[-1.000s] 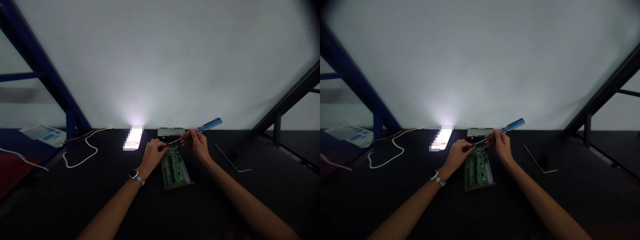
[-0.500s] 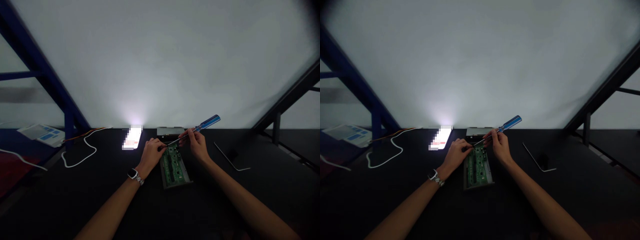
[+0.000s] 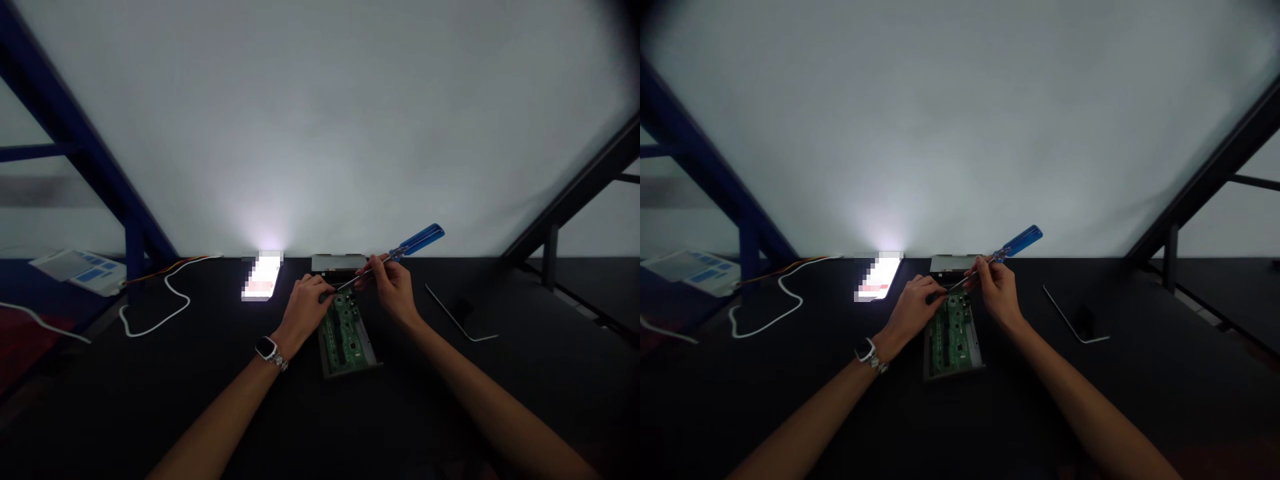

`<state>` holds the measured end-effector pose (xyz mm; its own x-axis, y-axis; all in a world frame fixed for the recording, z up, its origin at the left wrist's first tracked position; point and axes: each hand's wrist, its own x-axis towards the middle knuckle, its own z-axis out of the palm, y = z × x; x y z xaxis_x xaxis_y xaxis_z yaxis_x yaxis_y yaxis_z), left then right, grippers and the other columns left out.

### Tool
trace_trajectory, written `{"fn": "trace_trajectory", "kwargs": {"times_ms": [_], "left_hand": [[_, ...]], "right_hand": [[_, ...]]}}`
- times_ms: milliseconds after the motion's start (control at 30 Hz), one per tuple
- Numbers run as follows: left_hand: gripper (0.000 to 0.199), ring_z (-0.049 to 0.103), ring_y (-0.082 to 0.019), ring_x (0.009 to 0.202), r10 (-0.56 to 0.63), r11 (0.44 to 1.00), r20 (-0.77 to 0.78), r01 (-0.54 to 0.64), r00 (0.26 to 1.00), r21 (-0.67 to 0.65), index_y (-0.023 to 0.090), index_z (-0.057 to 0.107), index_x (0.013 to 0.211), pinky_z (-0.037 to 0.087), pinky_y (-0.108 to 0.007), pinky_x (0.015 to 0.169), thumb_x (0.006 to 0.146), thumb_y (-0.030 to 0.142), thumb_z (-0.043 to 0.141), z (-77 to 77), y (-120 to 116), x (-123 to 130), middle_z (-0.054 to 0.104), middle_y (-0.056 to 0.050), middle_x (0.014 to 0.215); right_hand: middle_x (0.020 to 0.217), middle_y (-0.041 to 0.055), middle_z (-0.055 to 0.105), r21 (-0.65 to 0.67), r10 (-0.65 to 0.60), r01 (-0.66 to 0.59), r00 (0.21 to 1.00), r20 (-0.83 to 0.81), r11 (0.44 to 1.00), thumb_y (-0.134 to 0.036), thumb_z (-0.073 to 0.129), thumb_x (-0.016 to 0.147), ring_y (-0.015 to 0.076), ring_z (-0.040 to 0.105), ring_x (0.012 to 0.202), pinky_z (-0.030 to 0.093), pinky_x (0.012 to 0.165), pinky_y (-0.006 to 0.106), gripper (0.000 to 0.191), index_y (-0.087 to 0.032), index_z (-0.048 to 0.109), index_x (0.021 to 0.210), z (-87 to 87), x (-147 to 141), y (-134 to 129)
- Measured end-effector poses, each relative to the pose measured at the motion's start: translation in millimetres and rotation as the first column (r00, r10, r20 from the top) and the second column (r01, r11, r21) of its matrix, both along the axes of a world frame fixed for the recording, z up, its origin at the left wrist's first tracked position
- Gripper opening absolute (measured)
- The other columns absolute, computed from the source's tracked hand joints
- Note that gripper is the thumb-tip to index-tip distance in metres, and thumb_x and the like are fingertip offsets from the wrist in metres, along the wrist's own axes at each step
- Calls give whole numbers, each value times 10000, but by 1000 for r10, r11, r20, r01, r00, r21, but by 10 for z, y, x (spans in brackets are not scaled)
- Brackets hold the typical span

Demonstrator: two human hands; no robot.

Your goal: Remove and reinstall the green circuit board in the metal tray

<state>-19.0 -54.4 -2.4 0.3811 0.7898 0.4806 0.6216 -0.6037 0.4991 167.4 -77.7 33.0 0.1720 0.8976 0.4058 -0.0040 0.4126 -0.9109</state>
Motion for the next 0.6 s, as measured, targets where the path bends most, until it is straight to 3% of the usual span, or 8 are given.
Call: {"fn": "trace_trajectory", "kwargs": {"times_ms": [133,267,433,600], "left_hand": [[211,558,-267,985,-104,995,-15,104,994,-6,229,694,1008,459,-425,843,804,280,684,103,91,2,653,-66,1016],[205,580,-239,982,-170,985,-24,171,985,11,210,677,1046,469,-403,889,876,261,574,151,259,55,639,-73,1036],[159,619,-219,899,-158,987,-72,155,985,-51,200,707,966,493,-366,845,864,245,594,14,466,222,659,-67,965],[160,648,-204,846,-161,982,-6,160,987,-99,206,736,921,499,-333,812,867,220,586,-88,472,215,693,-67,939]], "right_hand": [[752,60,692,33,-82,82,997,3,996,-520,568,893,148,631,502,549,497,296,369,-173,594,769,63,92,24],[695,27,662,41,-148,148,989,15,988,-550,555,889,112,583,444,501,439,249,387,-168,590,842,70,197,85],[669,-15,598,33,-152,150,986,70,988,-552,529,904,86,535,404,444,405,224,389,-169,596,926,1,231,121],[690,-11,578,27,-134,132,984,118,991,-546,504,919,94,546,425,446,412,233,390,-170,604,951,-13,206,143]]}}
